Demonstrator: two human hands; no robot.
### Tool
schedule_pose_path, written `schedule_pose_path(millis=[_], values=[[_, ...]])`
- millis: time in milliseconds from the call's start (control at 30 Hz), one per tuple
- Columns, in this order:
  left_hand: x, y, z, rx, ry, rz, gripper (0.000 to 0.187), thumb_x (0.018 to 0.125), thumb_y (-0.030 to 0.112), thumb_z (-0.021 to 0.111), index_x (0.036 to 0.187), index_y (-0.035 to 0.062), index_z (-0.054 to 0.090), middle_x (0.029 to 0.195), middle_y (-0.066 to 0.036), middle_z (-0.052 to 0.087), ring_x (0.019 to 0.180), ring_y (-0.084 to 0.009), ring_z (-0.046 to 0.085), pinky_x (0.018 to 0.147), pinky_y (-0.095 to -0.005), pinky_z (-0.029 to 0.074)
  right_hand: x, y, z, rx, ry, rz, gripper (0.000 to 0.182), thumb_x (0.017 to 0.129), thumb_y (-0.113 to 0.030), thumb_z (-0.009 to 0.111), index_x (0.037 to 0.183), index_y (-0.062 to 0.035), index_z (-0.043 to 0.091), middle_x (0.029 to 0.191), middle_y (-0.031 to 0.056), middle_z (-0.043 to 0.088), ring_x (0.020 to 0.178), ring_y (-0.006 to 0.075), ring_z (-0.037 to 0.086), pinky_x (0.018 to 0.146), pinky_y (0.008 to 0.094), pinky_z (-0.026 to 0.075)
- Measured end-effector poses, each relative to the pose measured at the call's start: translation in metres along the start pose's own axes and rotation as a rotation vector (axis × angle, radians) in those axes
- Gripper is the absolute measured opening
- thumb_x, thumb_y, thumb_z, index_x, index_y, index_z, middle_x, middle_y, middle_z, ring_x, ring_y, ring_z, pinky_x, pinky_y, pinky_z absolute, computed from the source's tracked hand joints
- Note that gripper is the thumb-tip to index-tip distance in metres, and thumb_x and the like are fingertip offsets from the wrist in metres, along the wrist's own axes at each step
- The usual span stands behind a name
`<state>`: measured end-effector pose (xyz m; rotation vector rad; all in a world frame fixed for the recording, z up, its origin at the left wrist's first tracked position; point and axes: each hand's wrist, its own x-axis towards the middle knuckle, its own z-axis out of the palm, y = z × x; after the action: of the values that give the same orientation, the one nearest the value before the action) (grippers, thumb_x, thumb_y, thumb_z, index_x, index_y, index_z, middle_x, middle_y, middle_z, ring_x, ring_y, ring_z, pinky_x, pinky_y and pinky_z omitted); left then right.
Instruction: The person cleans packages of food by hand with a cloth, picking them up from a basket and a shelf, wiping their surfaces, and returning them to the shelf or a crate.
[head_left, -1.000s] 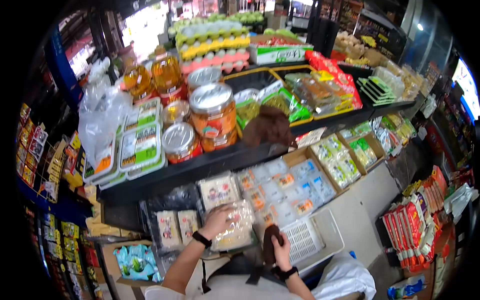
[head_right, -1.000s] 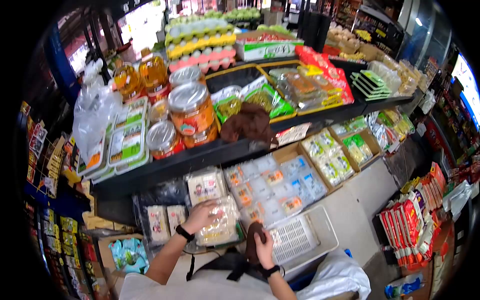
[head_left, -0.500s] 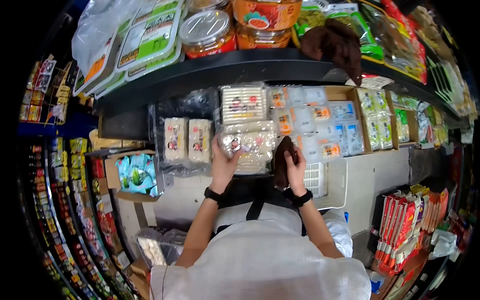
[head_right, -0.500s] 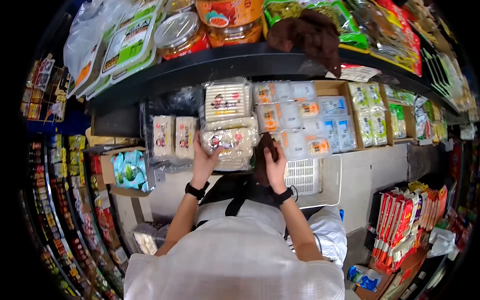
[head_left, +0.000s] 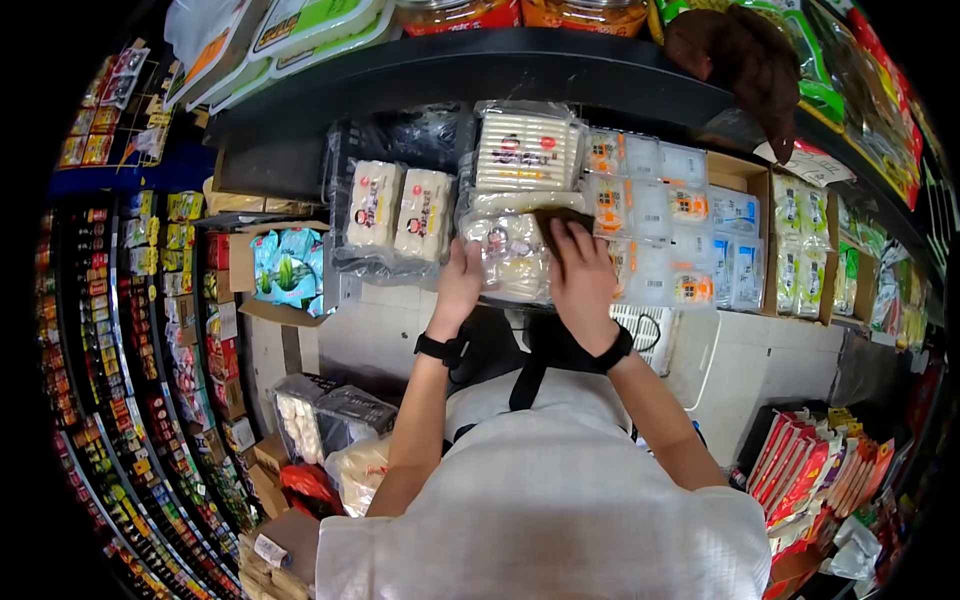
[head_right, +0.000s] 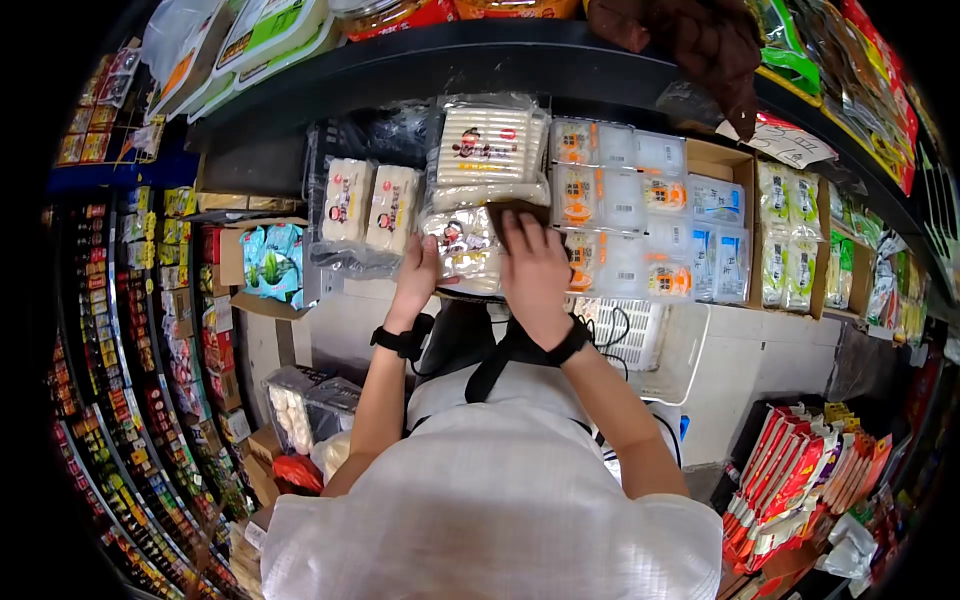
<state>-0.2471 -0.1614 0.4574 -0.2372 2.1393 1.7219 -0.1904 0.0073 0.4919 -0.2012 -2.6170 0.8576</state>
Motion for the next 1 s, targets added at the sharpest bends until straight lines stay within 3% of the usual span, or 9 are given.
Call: schedule_pose_path(millis=[167,300,333,433,767,867,900,967,1000], values=[[0.007,-0.023,-0.003,0.247,0.069,0.142,0.045,0.096,0.029,0.032,0.122,-0.0069,0.039,0.109,-0.029,0.054,0.103,-0.0415,0.052,0.087,-0.0367,0.04,-0.001,-0.044,0.048,-0.196,-0.072,-0.271,0.042,0.066,-0.01,0.055,0.108,-0.0032,0.056,0.109,0.0097,0.054,0.086,0.0226,0.051,0.07,0.0313,0.046],[0.007,-0.017,-0.006,0.171,0.1,0.112,0.034,0.095,0.023,0.037,0.113,-0.0039,0.046,0.083,-0.016,0.058,0.079,-0.023,0.058,0.073,-0.0325,0.047,0.003,-0.044,0.054,-0.095,-0.112,-0.303,0.041,0.065,-0.014,0.06,0.106,-0.0082,0.059,0.11,0.0063,0.054,0.089,0.0231,0.051,0.071,0.0323,0.046],[0.014,-0.026,-0.007,0.164,0.11,0.154,0.029,0.094,0.023,0.041,0.107,-0.002,0.048,0.074,-0.009,0.053,0.066,-0.013,0.053,0.059,-0.0301,0.05,0.007,-0.037,0.046,-0.055,-0.142,-0.268,0.038,0.063,-0.011,0.061,0.102,-0.0106,0.062,0.109,0.005,0.055,0.091,0.0246,0.052,0.071,0.0336,0.047],[0.008,-0.016,-0.005,-0.05,0.002,-0.011,0.033,0.094,0.029,0.041,0.108,-0.0007,0.047,0.082,-0.009,0.055,0.066,-0.0143,0.057,0.047,-0.0286,0.053,0.017,-0.008,0.021,-0.139,-0.092,-0.239,0.029,0.061,-0.004,0.058,0.089,-0.0093,0.064,0.102,0.0049,0.056,0.088,0.0256,0.052,0.066,0.0341,0.048],[0.01,-0.004,-0.009,-0.36,-0.147,-0.073,0.042,0.096,0.029,0.036,0.122,-0.0026,0.041,0.085,-0.007,0.058,0.071,-0.0127,0.056,0.055,-0.0286,0.054,0.022,-0.017,0.033,-0.188,-0.101,-0.191,0.04,0.056,-0.005,0.065,0.096,-0.0059,0.063,0.098,0.0109,0.052,0.086,0.0294,0.053,0.066,0.0366,0.05],[0.015,-0.007,-0.018,0.023,-0.123,-0.148,0.039,0.096,0.028,0.036,0.118,-0.0029,0.046,0.089,-0.007,0.059,0.077,-0.0118,0.055,0.055,-0.0274,0.053,0.022,-0.049,0.042,-0.037,-0.171,-0.198,0.03,0.064,-0.004,0.059,0.093,-0.0094,0.065,0.099,0.0088,0.054,0.085,0.0277,0.055,0.067,0.0364,0.049],[0.014,-0.01,-0.015,0.021,-0.121,-0.146,0.039,0.096,0.028,0.036,0.118,-0.0029,0.046,0.089,-0.007,0.059,0.077,-0.0118,0.055,0.055,-0.0274,0.053,0.02,-0.053,0.044,-0.007,-0.201,-0.203,0.03,0.064,-0.005,0.06,0.093,-0.0099,0.065,0.1,0.0087,0.054,0.087,0.0268,0.055,0.068,0.0361,0.05],[0.012,-0.023,-0.007,-0.023,0.044,0.186,0.038,0.096,0.026,0.036,0.112,-0.0045,0.051,0.086,-0.007,0.059,0.071,-0.0114,0.054,0.055,-0.0266,0.052,0.016,-0.048,0.038,-0.017,-0.258,-0.226,0.031,0.064,-0.005,0.06,0.094,-0.0106,0.065,0.101,0.0072,0.054,0.088,0.0267,0.055,0.07,0.0353,0.05],[0.025,-0.054,-0.009,-0.046,0.046,0.151,0.039,0.096,0.029,0.035,0.111,-0.0041,0.051,0.087,-0.007,0.057,0.063,-0.0108,0.052,0.05,-0.0296,0.055,0.014,-0.042,0.032,-0.045,-0.25,-0.231,0.031,0.064,-0.004,0.06,0.094,-0.011,0.065,0.101,0.006,0.054,0.088,0.0269,0.055,0.07,0.0353,0.05]])
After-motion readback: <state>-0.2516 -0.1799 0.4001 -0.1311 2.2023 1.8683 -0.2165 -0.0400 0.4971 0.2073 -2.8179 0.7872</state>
